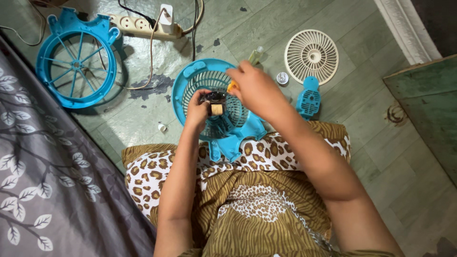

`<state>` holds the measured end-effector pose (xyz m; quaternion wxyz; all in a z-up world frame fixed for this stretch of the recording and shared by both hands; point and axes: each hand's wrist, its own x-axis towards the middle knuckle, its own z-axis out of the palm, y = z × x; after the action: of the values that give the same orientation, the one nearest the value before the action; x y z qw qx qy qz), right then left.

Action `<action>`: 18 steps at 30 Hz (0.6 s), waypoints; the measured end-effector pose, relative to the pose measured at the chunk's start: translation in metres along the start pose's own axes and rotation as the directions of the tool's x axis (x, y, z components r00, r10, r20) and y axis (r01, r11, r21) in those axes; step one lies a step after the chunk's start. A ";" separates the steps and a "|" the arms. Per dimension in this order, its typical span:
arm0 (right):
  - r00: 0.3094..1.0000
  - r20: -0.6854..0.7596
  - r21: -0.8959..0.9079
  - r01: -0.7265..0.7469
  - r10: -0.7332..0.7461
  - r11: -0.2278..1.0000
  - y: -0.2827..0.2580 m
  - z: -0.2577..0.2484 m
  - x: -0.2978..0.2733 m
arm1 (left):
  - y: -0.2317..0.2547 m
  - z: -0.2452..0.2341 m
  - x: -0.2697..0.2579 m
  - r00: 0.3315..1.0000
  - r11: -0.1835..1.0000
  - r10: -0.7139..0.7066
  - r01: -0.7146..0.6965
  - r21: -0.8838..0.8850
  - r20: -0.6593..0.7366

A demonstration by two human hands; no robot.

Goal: The person sits on the floor and uses a screwdriver to adjust components inside the motor housing of a disassembled blue electric fan. They repeatedly insert the screwdriver into the motor area and rotate it while holding the fan cage steady.

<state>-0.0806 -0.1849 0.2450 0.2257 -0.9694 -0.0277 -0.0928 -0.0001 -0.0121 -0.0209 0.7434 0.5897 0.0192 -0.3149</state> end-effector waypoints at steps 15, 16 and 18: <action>0.991 0.094 -0.038 0.100 -0.096 0.994 -0.008 -0.010 0.005 | 0.008 -0.005 -0.001 0.993 0.992 -0.101 0.106 -0.068 0.066; 0.991 0.136 -0.093 0.025 -0.012 0.995 -0.009 -0.010 0.008 | 0.009 -0.005 -0.002 0.990 0.992 -0.109 0.114 -0.059 0.085; 0.966 0.204 -0.211 -0.115 0.159 0.971 -0.012 -0.007 0.016 | 0.012 -0.003 -0.005 0.985 0.991 -0.121 0.127 -0.041 0.124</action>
<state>-0.0676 -0.1771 0.2599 0.1301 -0.9908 0.0243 0.0285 0.0029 -0.0062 -0.0096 0.7362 0.5490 0.0184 -0.3953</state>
